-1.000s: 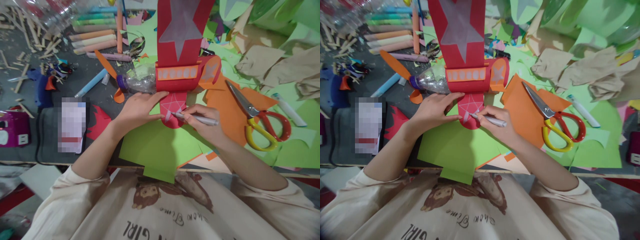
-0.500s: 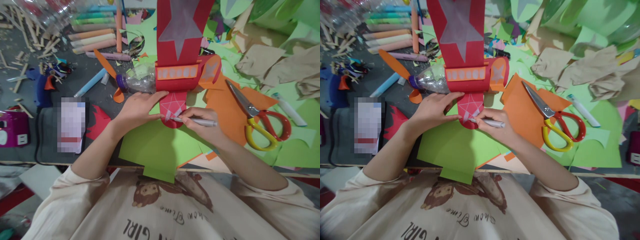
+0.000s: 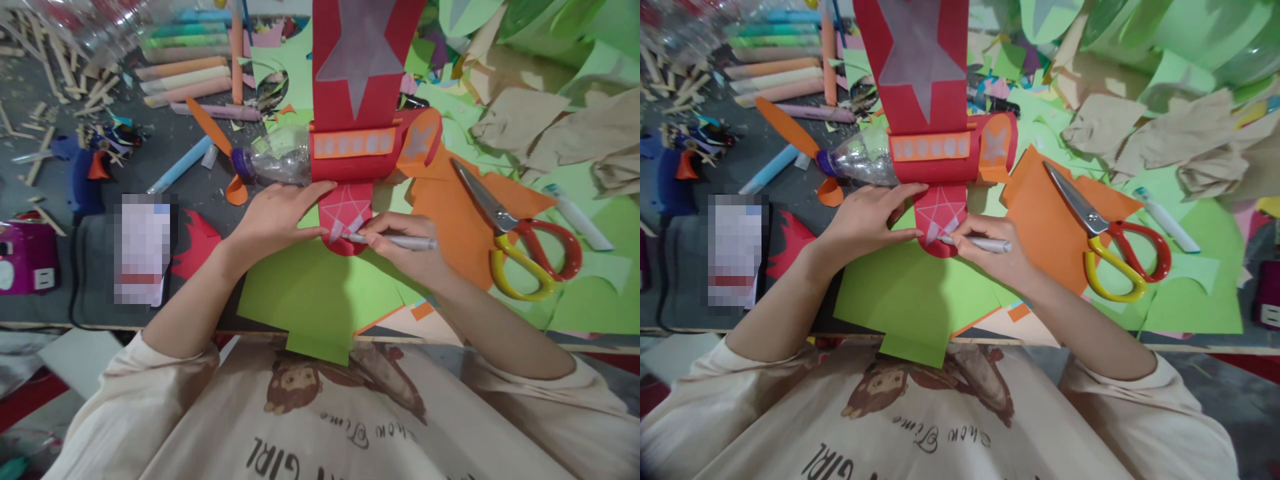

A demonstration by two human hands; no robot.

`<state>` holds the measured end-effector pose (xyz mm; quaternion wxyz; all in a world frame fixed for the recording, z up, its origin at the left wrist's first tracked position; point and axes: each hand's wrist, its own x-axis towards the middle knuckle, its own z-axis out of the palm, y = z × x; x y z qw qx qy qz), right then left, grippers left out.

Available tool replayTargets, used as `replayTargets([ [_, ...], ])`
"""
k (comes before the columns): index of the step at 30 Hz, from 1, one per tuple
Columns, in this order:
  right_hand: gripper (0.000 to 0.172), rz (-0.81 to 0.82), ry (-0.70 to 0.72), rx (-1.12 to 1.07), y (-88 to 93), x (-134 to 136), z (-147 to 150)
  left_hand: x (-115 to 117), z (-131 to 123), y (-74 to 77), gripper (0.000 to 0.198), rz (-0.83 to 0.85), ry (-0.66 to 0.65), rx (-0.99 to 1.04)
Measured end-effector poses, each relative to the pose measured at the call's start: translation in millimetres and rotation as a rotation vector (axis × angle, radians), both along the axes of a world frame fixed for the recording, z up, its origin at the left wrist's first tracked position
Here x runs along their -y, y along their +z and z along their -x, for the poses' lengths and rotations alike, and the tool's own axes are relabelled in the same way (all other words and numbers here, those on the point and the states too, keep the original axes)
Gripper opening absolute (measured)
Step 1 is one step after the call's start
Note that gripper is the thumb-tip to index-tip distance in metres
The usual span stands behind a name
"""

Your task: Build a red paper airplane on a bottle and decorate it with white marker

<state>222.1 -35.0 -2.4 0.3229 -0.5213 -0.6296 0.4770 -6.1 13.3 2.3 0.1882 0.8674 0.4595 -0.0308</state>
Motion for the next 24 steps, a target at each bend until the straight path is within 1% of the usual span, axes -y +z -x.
replayTargets([
  [3,0.033,-0.031,0.010,-0.024,-1.1,0.1,-0.2,0.3,-0.5,0.0,0.070,-0.003,-0.001,-0.009],
  [8,0.022,-0.053,-0.074,-0.023,-0.1,-0.2,0.2,0.8,0.1,0.3,0.071,-0.002,-0.001,-0.009],
  [10,0.019,-0.051,-0.087,-0.021,0.1,-0.5,-0.2,0.8,0.4,0.1,0.071,-0.006,-0.006,-0.005],
  [16,0.023,-0.014,-0.015,-0.018,-2.0,-0.1,-1.8,0.1,0.1,0.6,0.071,0.000,-0.011,-0.002],
  [18,0.023,-0.014,-0.025,-0.024,-2.2,0.2,-1.6,0.1,0.3,0.3,0.071,0.000,-0.011,0.005],
  [21,0.020,-0.040,-0.076,-0.042,-1.4,0.1,-0.6,0.5,1.0,-1.0,0.071,-0.009,-0.009,0.012],
  [24,0.018,-0.052,-0.065,-0.047,-0.6,-0.1,0.1,0.8,1.0,-1.8,0.073,-0.010,-0.011,0.008],
])
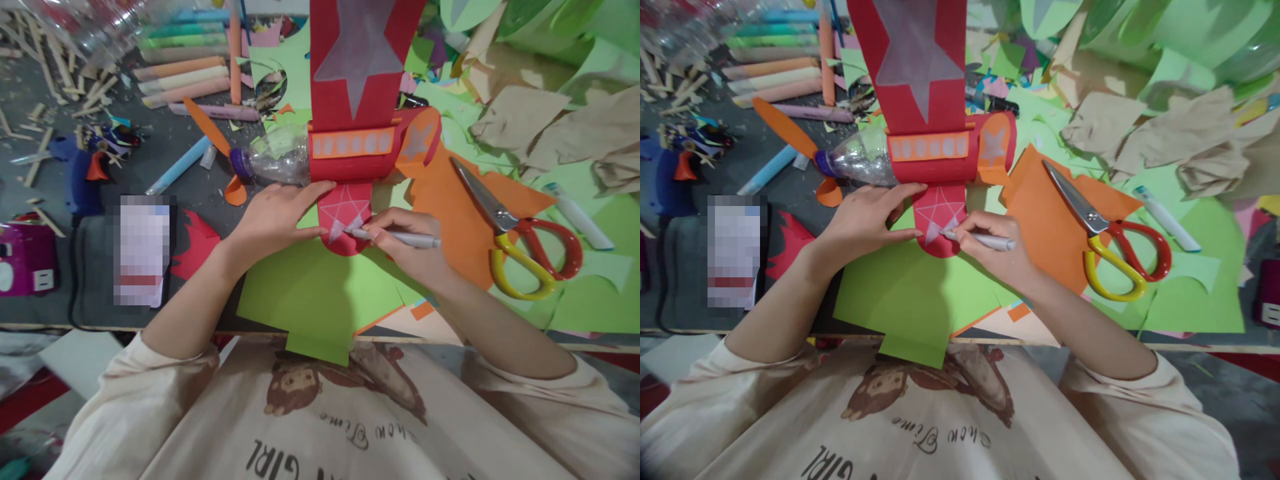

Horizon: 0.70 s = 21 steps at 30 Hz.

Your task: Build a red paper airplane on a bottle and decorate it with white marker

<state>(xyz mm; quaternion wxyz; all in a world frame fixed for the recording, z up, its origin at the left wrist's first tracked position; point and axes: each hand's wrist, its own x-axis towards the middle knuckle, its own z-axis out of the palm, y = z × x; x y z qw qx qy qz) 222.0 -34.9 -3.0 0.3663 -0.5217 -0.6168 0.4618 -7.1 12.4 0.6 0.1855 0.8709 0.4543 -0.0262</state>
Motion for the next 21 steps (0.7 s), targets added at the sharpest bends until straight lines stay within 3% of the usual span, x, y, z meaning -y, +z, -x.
replayTargets([
  [21,0.018,-0.009,-0.047,0.003,1.6,1.1,1.1,-0.1,-1.0,1.1,0.072,0.005,0.008,-0.005],
])
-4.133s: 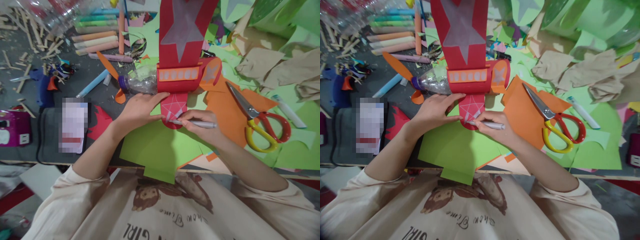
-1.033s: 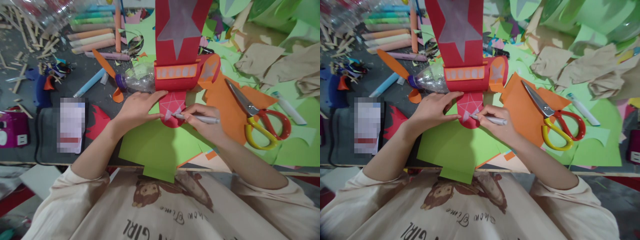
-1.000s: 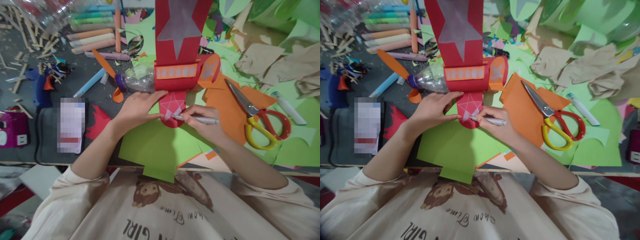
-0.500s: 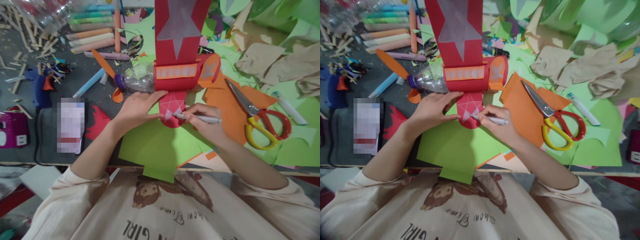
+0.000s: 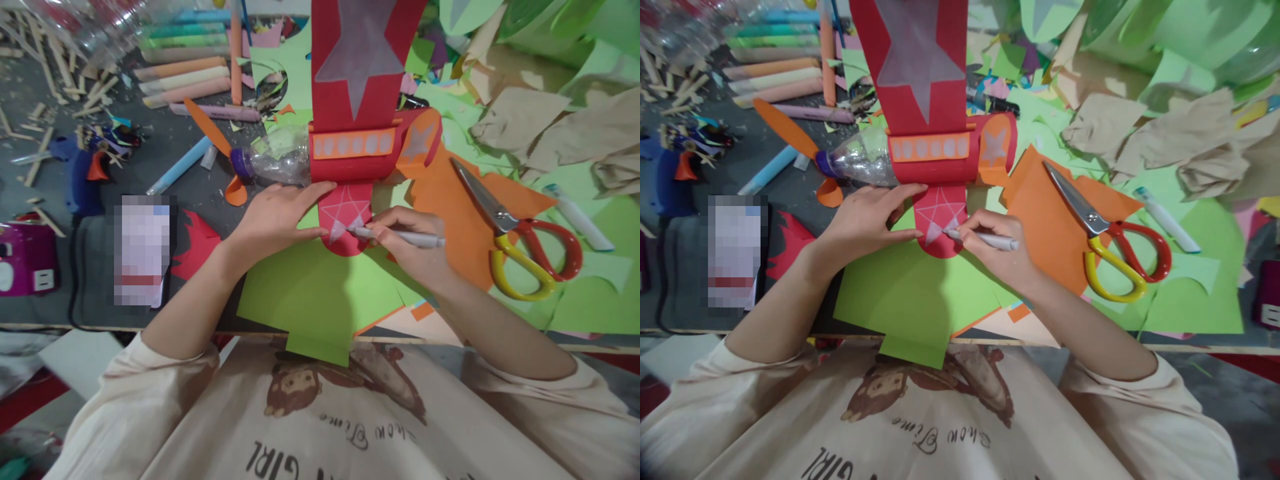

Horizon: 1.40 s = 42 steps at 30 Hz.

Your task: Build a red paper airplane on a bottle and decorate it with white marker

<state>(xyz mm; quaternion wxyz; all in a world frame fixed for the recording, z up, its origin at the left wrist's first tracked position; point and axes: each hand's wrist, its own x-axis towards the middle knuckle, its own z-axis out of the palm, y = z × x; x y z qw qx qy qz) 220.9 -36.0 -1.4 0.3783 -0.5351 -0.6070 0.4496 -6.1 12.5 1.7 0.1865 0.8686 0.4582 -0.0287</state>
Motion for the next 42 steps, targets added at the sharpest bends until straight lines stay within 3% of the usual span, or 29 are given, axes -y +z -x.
replayTargets([
  [6,0.013,0.058,0.025,0.029,1.3,-0.5,0.7,-0.3,0.6,1.6,0.071,0.014,-0.001,0.017],
  [14,0.023,0.014,0.003,0.044,-0.7,-0.8,0.0,0.1,2.0,-0.8,0.072,-0.003,-0.007,0.031],
  [20,0.024,0.002,0.167,0.007,-1.3,0.5,-2.3,-0.7,1.3,-1.2,0.071,-0.010,-0.012,0.003],
  [33,0.032,-0.011,-0.033,-0.058,-12.8,-21.0,-2.2,-0.4,0.1,2.5,0.069,0.013,0.008,-0.014],
  [42,0.021,-0.010,0.116,0.019,-3.2,-20.0,8.5,-0.7,1.8,-0.4,0.074,0.002,-0.009,0.013],
])
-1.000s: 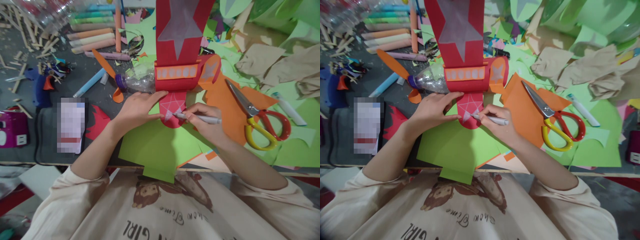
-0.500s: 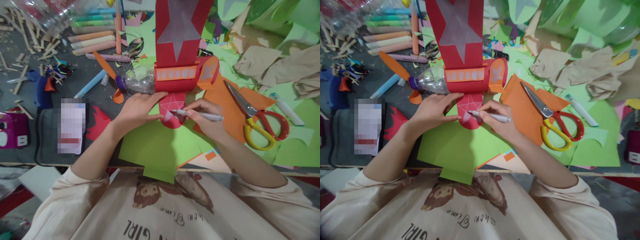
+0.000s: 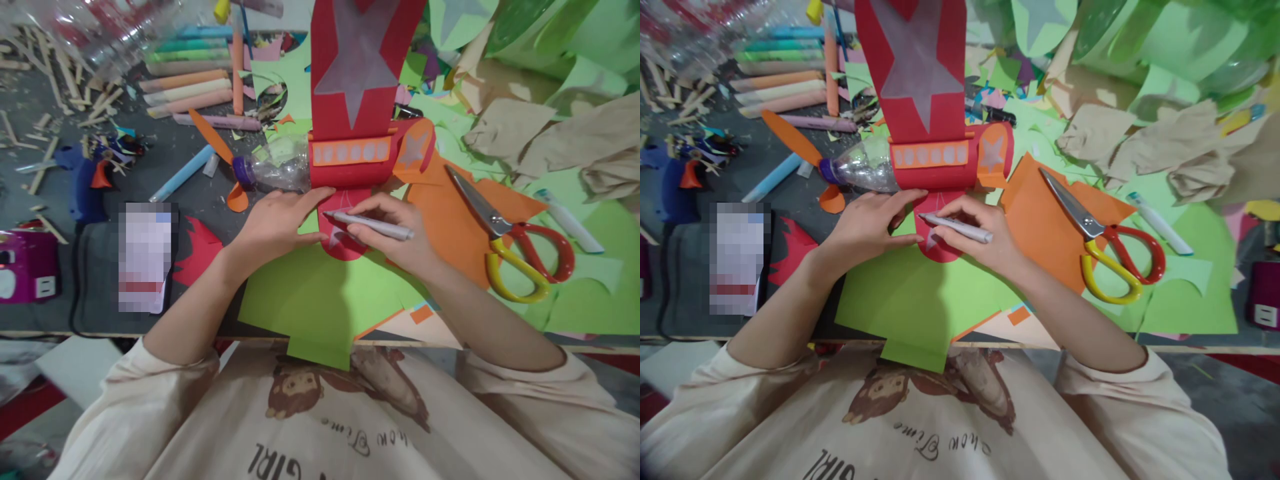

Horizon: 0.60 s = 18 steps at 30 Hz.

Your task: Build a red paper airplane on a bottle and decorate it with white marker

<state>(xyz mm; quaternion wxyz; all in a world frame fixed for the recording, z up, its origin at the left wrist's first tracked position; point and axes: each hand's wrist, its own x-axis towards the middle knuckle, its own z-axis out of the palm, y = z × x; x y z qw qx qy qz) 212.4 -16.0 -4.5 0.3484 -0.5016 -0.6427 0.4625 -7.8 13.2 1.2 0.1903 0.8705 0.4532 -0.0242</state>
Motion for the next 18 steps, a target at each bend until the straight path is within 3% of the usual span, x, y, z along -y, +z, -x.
replayTargets([
  [18,0.009,-0.005,0.013,0.010,-2.9,0.0,2.2,1.2,-0.1,-1.7,0.071,-0.014,0.010,0.009],
])
